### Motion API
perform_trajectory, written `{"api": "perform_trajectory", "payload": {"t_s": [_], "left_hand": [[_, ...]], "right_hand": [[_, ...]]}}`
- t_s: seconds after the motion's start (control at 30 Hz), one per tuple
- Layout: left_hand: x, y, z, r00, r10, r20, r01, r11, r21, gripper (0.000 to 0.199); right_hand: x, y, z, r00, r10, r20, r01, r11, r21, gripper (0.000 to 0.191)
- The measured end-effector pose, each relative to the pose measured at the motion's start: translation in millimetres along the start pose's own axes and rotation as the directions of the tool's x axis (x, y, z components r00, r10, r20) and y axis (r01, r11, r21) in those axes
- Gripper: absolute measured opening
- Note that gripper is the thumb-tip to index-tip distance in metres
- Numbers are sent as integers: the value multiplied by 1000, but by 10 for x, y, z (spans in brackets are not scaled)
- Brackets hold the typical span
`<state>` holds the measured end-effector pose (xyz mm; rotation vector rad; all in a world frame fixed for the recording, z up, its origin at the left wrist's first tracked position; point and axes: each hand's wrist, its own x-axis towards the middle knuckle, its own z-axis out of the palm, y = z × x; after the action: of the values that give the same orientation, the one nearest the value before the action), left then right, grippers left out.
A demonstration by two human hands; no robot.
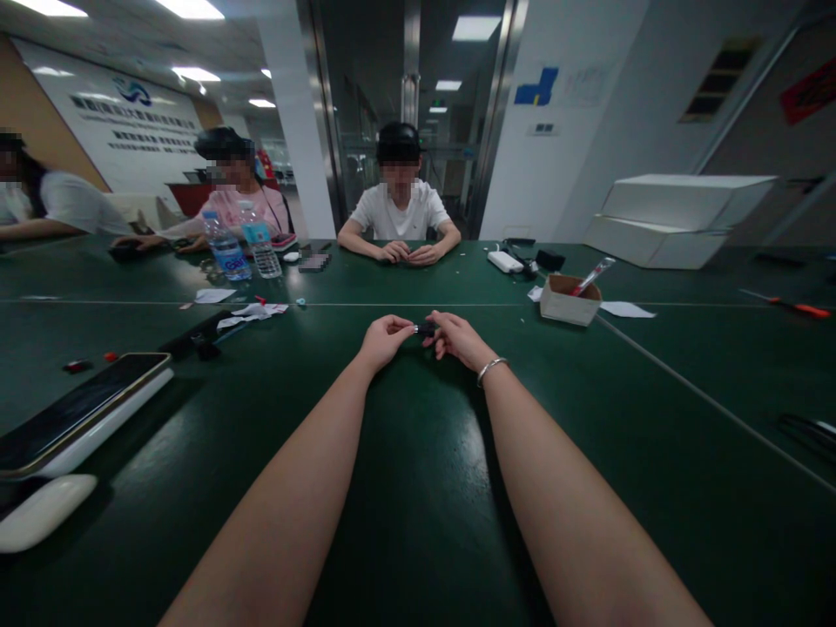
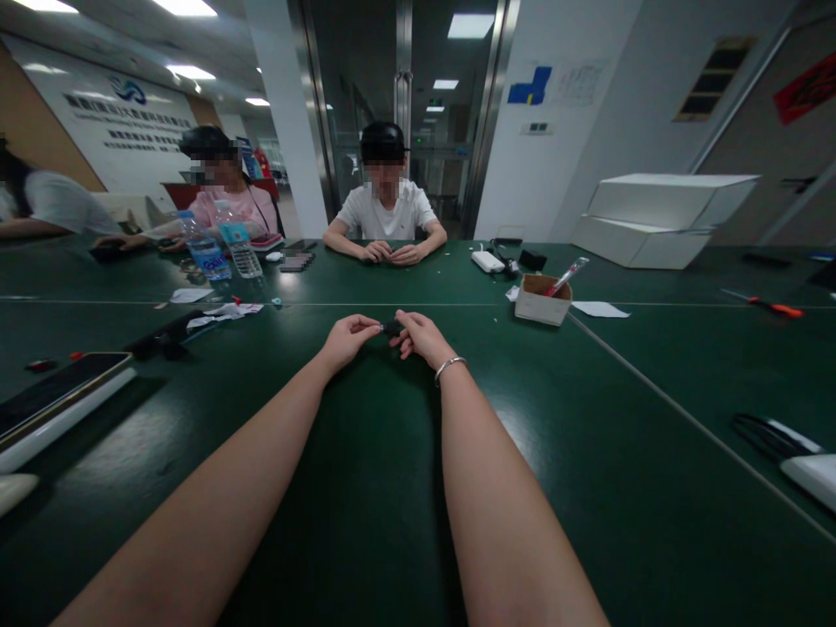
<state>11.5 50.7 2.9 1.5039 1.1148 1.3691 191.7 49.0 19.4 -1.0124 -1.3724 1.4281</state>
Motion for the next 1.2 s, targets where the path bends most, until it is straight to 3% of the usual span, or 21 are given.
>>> {"api": "perform_trajectory", "payload": {"t_s": [0.07,0.13,0.2,0.33,0.4,0.47,0.57,0.7,0.8,0.93,1.07,1.2], "left_hand": [[3,-1,-3,1000,-4,-4,4,1000,-1,19],[8,-4,-5,1000,-9,-12,8,1000,-14,19],[13,-7,-4,1000,-16,-21,15,999,-31,19],[10,-3,2,1000,-12,-22,11,1000,-29,16],[6,6,4,1000,-4,-22,3,1000,-17,16],[3,17,3,1000,-11,-26,11,1000,-13,15],[1,29,2,999,-27,-34,26,999,-22,14],[0,29,3,1000,-14,-28,13,1000,-24,15],[1,29,1,1000,-13,-22,12,1000,-23,15],[-5,44,1,999,-36,-26,35,999,-29,13],[-16,66,2,999,-35,-11,34,999,-25,13],[-17,73,2,999,-47,-18,46,999,-17,13]], "right_hand": [[-8,4,-13,999,-38,25,38,999,0,21],[-24,9,-30,994,-103,36,101,993,52,46],[-30,14,-36,994,-108,15,106,990,89,56],[5,24,-9,998,-40,-39,42,999,31,21],[14,21,0,1000,-26,2,26,999,-30,16],[5,12,-2,997,-64,38,65,998,-27,26],[-12,0,-3,995,-97,0,97,995,40,45],[9,0,15,1000,-13,-26,13,1000,-5,22],[3,-9,8,1000,-29,9,30,999,-26,18],[-45,-42,-8,998,-69,14,68,995,78,45],[-32,-50,16,1000,9,-17,-8,999,49,20],[-8,-39,6,1000,26,14,-26,999,36,14]]}}
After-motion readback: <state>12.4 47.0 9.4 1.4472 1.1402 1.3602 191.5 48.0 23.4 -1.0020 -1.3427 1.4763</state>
